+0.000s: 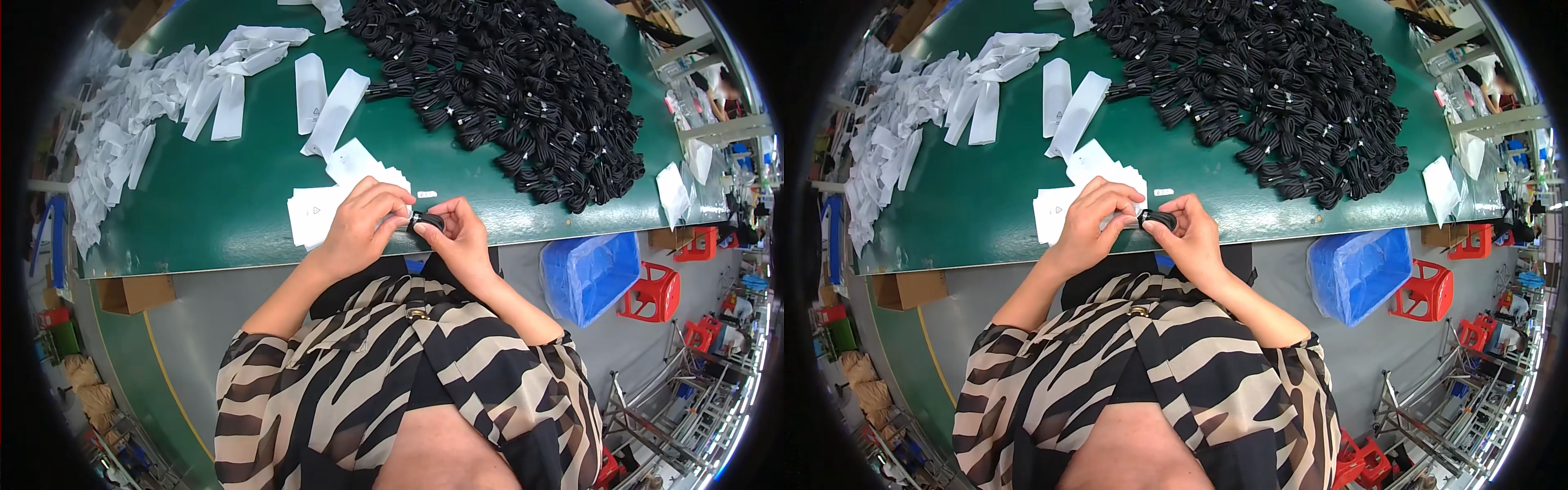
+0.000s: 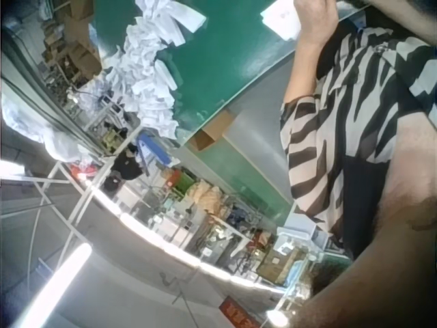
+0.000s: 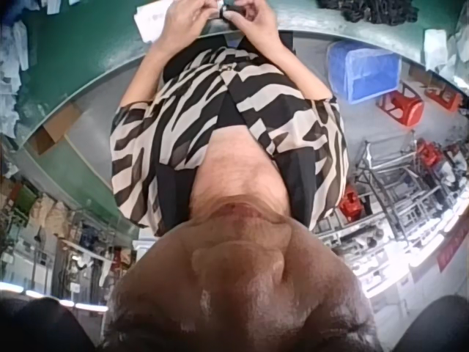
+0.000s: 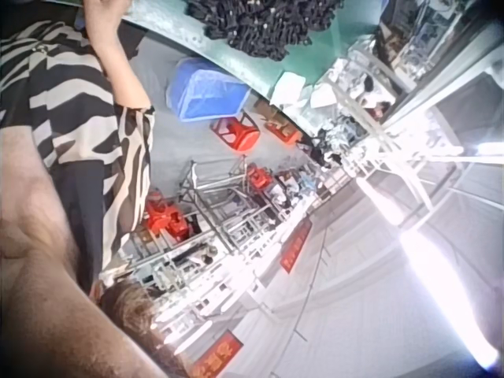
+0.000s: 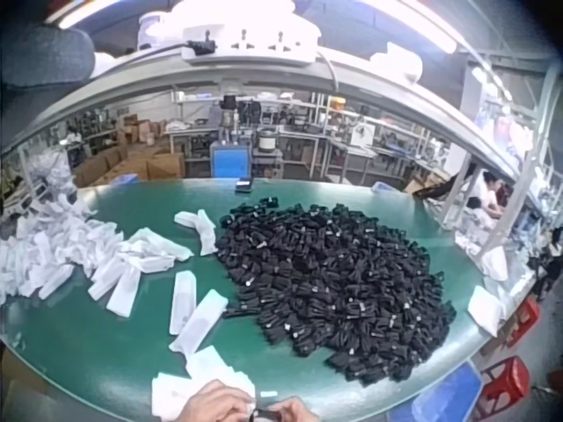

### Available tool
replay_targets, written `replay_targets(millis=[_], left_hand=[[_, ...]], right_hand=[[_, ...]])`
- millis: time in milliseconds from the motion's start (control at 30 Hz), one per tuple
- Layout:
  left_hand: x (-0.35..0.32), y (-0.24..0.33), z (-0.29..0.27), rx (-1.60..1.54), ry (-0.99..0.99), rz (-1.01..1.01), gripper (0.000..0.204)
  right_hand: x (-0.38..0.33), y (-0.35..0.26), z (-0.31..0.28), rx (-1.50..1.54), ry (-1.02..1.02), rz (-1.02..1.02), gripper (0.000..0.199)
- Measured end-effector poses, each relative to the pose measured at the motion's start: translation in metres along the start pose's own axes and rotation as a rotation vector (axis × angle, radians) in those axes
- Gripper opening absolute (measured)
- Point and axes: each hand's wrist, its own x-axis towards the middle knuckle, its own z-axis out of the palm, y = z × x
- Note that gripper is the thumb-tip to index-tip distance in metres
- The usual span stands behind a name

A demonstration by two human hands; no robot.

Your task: Placing black plastic components onto white paper slips for organization or packaging on a factory floor.

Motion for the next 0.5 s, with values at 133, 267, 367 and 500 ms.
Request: replay_targets(millis=[133, 267, 367, 500], left_hand=[[0.004, -0.001, -0.01, -0.022, 0.066, -0.06, 0.009], [0.008, 0.003, -0.013, -0.097, 0.057, -0.054, 0.008], [0.012, -0.002, -0.024, -0.301, 0.044, -0.186, 0.007], [0.025, 0.002, -0.033, -0.606, 0.126, -0.2, 0.009]], right_hand=[[0.01, -0.022, -0.008, -0.496, -0.085, -1.038, 0.035], [0.015, -0.027, -0.006, -0.504, -0.184, -1.03, 0.04], [0.011, -0.048, 0.0, -0.234, -0.174, -0.826, 0.039], [0.034, -0.072, 0.008, -0.34, -0.152, -1.021, 0.029]])
